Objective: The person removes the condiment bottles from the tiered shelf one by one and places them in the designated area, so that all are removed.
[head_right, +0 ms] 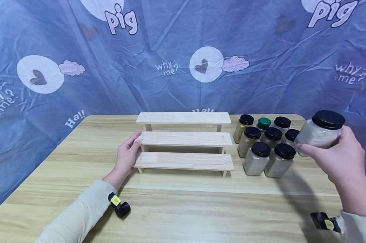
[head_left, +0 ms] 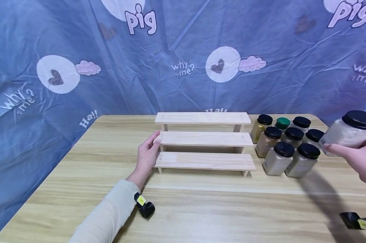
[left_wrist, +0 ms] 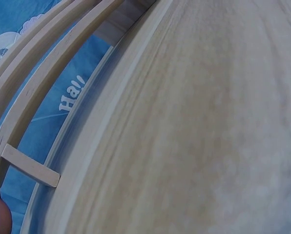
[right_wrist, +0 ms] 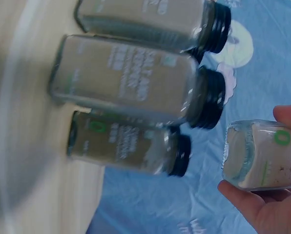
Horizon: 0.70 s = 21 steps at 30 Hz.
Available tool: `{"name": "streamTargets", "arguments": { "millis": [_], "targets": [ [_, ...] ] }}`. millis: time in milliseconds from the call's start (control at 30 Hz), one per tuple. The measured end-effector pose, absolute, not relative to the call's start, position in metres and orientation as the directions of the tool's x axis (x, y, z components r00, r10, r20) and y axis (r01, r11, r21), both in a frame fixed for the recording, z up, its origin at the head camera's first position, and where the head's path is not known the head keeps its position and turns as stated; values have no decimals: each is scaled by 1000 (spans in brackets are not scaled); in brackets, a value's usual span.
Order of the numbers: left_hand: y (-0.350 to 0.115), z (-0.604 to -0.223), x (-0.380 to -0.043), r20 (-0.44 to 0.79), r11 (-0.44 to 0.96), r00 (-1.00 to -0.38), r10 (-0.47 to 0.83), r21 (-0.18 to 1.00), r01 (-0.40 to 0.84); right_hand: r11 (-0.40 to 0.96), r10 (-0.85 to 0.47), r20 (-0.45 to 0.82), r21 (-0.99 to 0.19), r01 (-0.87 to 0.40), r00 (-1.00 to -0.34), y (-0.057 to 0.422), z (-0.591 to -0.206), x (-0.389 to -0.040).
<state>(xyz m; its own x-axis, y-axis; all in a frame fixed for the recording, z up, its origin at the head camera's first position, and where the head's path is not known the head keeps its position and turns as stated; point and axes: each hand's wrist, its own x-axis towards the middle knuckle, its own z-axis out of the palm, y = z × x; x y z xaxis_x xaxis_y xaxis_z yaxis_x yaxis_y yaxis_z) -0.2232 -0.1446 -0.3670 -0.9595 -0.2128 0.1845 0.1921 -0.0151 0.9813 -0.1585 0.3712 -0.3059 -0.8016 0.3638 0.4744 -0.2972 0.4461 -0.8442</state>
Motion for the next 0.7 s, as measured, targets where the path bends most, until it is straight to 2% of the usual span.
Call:
{"name": "streamTargets", "arguments": {
  "millis": [133,267,367,433,567,700],
  "targets": [
    [-144,-368,-224,189,-15,-959,-211,980,197,430,347,409,-869,-244,-844,414,-336,-170],
    [-144,-368,-224,192,-12,-957,-218,980,199,391,293,428,-870,-301,-855,453,-368,-186],
    [-144,-369,-224,194,-13,-956,-219,979,201,446,302,413,-858,-255,-859,467,-383,-189],
    [-144,-369,-224,195,-16,-957,-215,979,203,486,312,382,-851,-199,-870,469,-387,-186],
    [-144,-368,-224,192,-16,-958,-211,980,200,441,257,376,-865,-238,-890,459,-388,-182],
    [-144,-367,-222,187,-16,-959,-213,981,194,475,210,367,-848,-234,-906,431,-375,-170]
  ]
}}
